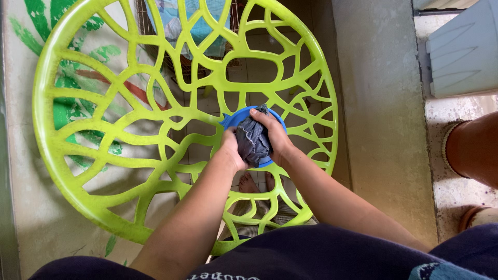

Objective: The person cleans the metal frame of a window using a dark cloth. They dip the cloth into a blue cup containing soapy water on a green chair, wring it out, and wipe the window frame and glass.

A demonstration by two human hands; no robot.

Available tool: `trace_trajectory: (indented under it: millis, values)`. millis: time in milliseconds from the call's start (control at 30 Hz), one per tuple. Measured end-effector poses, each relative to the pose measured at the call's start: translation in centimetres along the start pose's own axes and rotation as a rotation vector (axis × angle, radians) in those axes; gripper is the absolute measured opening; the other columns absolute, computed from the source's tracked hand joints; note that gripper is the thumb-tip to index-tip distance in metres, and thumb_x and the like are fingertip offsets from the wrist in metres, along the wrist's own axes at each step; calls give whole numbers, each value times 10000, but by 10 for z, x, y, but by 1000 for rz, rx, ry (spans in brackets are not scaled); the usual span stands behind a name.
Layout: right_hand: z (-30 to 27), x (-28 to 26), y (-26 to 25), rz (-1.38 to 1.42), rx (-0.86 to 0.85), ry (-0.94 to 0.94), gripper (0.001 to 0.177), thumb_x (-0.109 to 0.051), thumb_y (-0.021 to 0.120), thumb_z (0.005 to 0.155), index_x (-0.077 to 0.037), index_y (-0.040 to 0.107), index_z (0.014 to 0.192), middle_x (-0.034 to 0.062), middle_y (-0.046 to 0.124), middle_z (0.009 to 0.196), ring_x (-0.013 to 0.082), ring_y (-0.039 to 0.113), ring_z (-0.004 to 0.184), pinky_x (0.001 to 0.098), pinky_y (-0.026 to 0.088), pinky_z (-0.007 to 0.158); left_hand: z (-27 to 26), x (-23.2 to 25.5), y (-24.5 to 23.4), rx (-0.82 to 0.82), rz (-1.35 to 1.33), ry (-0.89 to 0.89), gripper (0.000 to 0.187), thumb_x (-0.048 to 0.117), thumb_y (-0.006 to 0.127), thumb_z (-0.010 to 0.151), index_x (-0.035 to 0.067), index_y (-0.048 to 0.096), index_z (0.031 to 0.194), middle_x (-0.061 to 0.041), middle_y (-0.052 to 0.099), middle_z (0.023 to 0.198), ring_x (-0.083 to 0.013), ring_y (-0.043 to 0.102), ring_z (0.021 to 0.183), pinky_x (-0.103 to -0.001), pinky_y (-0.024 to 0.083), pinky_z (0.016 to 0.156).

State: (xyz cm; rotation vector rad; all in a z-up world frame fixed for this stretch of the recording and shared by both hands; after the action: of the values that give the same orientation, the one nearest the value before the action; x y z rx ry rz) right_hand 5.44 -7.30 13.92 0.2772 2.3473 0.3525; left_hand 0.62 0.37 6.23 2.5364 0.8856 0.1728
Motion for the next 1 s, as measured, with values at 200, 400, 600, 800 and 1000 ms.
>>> trace_trajectory:
  millis: [200,400,600,800,1000]
  values:
    - [13,11,-15,-31,87,45,263,-266,691,833,-61,678,997,99,719,897,210,707,759,360,598,755,12,-1,-13,61,102,2,614,583,317,977,186,721,1212,-85,756,1185,-276,704,1081,-573,522,904]
    - [12,-10,-32,-194,322,-190,276,-118,688,766,-75,644,1035,58,661,881,176,635,786,327,544,731,2,-2,7,-16,45,1,572,594,393,968,184,721,1195,-101,751,1169,-313,710,1034,-581,544,822]
    - [14,-20,-32,-106,226,-409,244,-1,627,785,-62,668,1018,43,651,900,147,607,813,289,521,756,-12,1,13,-46,65,32,568,655,503,915,193,721,1161,-87,759,1120,-312,714,1006,-574,556,843]
    - [7,-12,-38,10,369,-322,180,-117,777,842,-40,640,930,44,667,840,157,629,723,323,535,686,11,9,6,-3,25,135,459,561,680,870,175,728,1114,-67,760,1095,-252,724,961,-491,566,877]
    - [18,3,-49,217,468,-113,313,-371,682,927,-59,666,917,54,669,808,183,650,652,369,568,641,25,30,-7,254,-88,642,283,326,754,834,83,773,979,-80,782,1018,-218,735,897,-364,589,821]
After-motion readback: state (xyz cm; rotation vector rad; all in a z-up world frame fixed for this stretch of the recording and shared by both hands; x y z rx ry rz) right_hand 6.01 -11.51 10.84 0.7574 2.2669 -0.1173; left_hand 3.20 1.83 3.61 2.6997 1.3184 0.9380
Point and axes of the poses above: each hand's wrist, its own z-axis towards the middle knuckle, its own y-axis out of the palm, x = y × z, the point moved 8 cm from there along z, towards the middle knuckle
